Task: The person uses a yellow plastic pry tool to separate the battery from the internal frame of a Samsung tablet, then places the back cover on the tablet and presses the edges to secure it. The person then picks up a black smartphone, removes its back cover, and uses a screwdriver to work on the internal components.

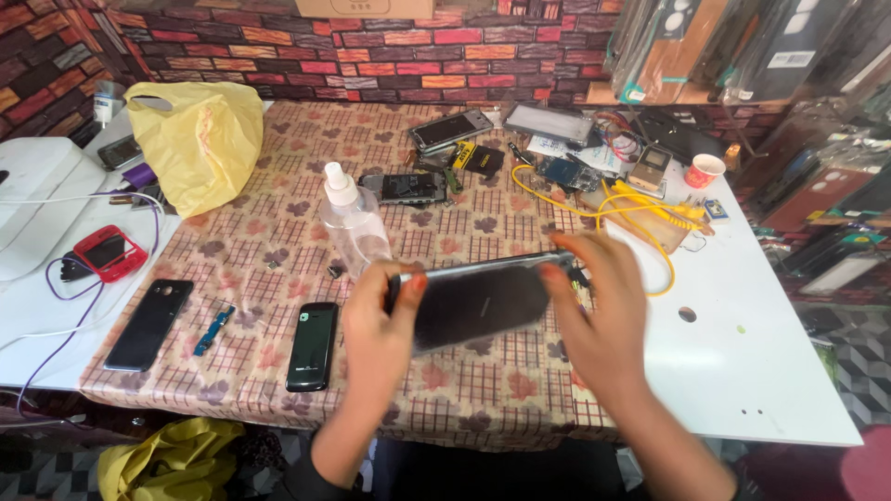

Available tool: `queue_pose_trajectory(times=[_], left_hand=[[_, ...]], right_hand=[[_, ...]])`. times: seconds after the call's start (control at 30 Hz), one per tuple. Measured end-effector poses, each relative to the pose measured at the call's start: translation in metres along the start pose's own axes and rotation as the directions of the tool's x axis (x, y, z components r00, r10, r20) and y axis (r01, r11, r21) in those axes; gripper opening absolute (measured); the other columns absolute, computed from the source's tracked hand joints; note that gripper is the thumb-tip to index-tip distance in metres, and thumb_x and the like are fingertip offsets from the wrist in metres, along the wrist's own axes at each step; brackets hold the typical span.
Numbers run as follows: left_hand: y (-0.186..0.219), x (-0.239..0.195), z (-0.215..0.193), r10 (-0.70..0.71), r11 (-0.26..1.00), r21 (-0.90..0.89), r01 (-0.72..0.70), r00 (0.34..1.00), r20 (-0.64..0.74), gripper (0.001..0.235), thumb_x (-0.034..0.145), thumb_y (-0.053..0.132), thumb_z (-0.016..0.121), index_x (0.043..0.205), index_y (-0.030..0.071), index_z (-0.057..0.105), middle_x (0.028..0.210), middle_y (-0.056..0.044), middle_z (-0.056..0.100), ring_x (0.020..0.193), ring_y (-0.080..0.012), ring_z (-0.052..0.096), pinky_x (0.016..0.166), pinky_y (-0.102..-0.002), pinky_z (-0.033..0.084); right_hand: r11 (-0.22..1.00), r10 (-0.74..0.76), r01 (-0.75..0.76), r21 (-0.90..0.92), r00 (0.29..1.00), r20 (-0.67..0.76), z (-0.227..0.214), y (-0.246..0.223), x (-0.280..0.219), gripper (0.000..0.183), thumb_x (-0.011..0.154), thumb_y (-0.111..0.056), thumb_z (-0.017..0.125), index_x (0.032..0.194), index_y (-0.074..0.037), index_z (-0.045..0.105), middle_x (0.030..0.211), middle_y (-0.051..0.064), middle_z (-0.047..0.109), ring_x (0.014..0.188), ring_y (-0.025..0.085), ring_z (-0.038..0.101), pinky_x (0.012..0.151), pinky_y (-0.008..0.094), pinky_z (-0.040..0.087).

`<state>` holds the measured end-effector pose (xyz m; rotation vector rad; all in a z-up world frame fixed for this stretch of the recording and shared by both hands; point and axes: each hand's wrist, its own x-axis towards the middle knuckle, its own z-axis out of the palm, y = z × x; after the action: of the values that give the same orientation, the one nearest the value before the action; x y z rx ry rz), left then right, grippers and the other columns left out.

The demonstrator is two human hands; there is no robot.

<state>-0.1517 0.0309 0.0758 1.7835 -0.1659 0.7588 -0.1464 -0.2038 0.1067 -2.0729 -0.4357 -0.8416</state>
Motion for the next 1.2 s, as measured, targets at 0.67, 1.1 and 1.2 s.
queue_pose_trajectory(times=[0.67, 1.1, 1.2], left_hand=[[-0.006, -0.117, 0.002, 0.795, 0.451, 0.114, -0.885, 0.457, 0.399, 0.025, 0.103, 0.020, 0.080, 0.109, 0.002, 0.064, 0.110, -0.012, 0.066, 0.099, -0.0232, 0.066, 0.084, -0.036, 0.058], [0.022, -0.009, 0.031, 0.076, 0.996, 0.005, -0.093, 0.842, 0.535, 0.044, 0.081, 0.024, 0.081, 0.115, -0.001, 0.068, 0.107, -0.013, 0.071, 0.097, -0.0290, 0.070, 0.086, -0.038, 0.054], [0.015, 0.003, 0.048, -0.043, 0.990, -0.076, 0.119, 0.765, 0.643, 0.031, 0.081, 0.022, 0.083, 0.103, 0.002, 0.074, 0.093, -0.008, 0.077, 0.084, -0.0163, 0.072, 0.078, -0.031, 0.057]], right_hand=[[0.230, 0.564, -0.620, 0.750, 0.713, 0.417, 0.058, 0.021, -0.091, 0.054, 0.094, -0.007, 0.052, 0.148, -0.004, 0.047, 0.134, 0.008, 0.061, 0.120, 0.018, 0.055, 0.103, 0.033, 0.042], [0.880, 0.283, -0.443, 0.172, 0.780, 0.558, -0.004, 0.031, -0.105, 0.040, 0.094, -0.015, 0.058, 0.132, -0.003, 0.053, 0.096, 0.016, 0.070, 0.089, 0.024, 0.072, 0.081, 0.034, 0.054], [0.882, 0.221, -0.411, 0.231, 0.792, 0.568, -0.012, 0.035, -0.093, 0.042, 0.094, -0.015, 0.057, 0.134, -0.004, 0.053, 0.096, 0.014, 0.072, 0.088, 0.023, 0.073, 0.080, 0.033, 0.055]])
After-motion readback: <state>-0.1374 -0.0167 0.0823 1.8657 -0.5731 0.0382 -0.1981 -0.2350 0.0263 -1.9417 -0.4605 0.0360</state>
